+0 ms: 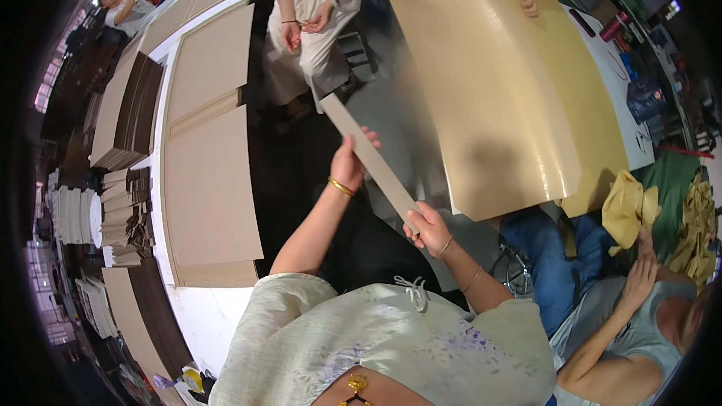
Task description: Wrapping large cardboard panels with a tan-colored finishing material.
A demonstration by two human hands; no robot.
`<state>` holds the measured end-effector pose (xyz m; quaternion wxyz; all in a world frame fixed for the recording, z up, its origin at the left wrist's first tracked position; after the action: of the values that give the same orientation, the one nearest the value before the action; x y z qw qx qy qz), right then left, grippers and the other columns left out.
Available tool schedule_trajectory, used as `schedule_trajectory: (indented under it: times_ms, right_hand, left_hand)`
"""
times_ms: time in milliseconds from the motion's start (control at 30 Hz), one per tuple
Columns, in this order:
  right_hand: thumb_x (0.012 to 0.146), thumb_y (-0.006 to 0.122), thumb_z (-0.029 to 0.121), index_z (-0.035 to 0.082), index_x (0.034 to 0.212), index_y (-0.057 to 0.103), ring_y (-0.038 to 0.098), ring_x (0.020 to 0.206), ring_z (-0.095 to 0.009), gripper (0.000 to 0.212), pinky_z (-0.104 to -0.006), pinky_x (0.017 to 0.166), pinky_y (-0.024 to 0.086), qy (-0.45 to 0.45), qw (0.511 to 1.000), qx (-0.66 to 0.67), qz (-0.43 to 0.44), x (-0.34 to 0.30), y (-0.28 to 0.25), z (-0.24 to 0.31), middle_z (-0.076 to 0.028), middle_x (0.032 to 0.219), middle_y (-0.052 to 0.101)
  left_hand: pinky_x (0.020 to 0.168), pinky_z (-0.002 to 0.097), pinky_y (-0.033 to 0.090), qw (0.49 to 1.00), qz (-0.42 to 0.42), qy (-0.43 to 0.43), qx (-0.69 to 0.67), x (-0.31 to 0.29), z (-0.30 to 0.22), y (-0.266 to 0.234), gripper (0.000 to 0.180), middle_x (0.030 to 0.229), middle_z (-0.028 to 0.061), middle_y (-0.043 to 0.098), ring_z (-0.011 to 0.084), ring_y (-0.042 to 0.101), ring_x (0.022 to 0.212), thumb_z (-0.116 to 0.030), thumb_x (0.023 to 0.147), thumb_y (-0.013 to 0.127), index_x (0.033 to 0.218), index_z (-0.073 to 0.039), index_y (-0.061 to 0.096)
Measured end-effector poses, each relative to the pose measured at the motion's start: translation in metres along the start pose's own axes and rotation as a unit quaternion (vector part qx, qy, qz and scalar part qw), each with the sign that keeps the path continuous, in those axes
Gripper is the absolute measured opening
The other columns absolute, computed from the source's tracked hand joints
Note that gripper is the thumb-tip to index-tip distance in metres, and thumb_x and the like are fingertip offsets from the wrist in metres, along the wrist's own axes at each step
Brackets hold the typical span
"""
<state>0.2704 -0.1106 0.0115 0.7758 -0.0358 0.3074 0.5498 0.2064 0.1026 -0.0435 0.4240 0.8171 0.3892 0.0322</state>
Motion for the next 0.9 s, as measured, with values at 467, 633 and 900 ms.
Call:
schedule_trajectory:
  times_ms: [467,633,900]
  right_hand:
    - [0.088,0.057,0.022,0.0,0.092,0.06,0.056,0.053,-0.013,0.022,-0.0289,0.051,0.044,-0.381,0.829,-0.403,-0.08,0.17,0.075,0.144,-0.008,0.063,0.06]
    - [0.084,0.064,0.025,0.001,0.096,0.062,0.047,0.048,-0.007,0.027,-0.0233,0.045,0.037,-0.276,0.918,-0.284,0.007,0.306,0.176,0.147,-0.002,0.061,0.056]
    - [0.083,0.064,0.034,0.011,0.089,0.059,0.029,0.036,-0.004,0.024,-0.0216,0.034,0.016,0.021,0.951,-0.277,0.137,0.408,0.3,0.124,0.002,0.053,0.043]
  left_hand:
    - [0.08,0.0419,0.047,0.605,-0.066,0.0,0.794,-0.025,-0.119,-0.081,0.052,0.099,0.015,0.063,0.0325,0.059,0.093,-0.023,0.075,0.067,0.121,-0.013,0.047]
    - [0.103,0.0439,0.029,0.493,-0.15,0.303,0.801,-0.036,-0.233,-0.112,0.072,0.144,0.0179,0.024,0.0334,0.028,0.131,-0.013,0.071,0.069,0.134,-0.013,0.034]
    - [0.108,0.046,0.023,0.464,-0.372,0.245,0.766,-0.018,-0.379,-0.294,0.059,0.145,0.0171,0.024,0.0345,0.022,0.134,-0.029,0.086,0.054,0.135,-0.004,0.033]
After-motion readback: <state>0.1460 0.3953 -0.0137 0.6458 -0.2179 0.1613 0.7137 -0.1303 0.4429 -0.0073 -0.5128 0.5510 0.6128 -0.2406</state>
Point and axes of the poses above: each hand's wrist, its own x-axis towards the middle knuckle, its own y-axis out of the palm, z = x × y, the point moved 4 cm from there along x, towards the middle knuckle
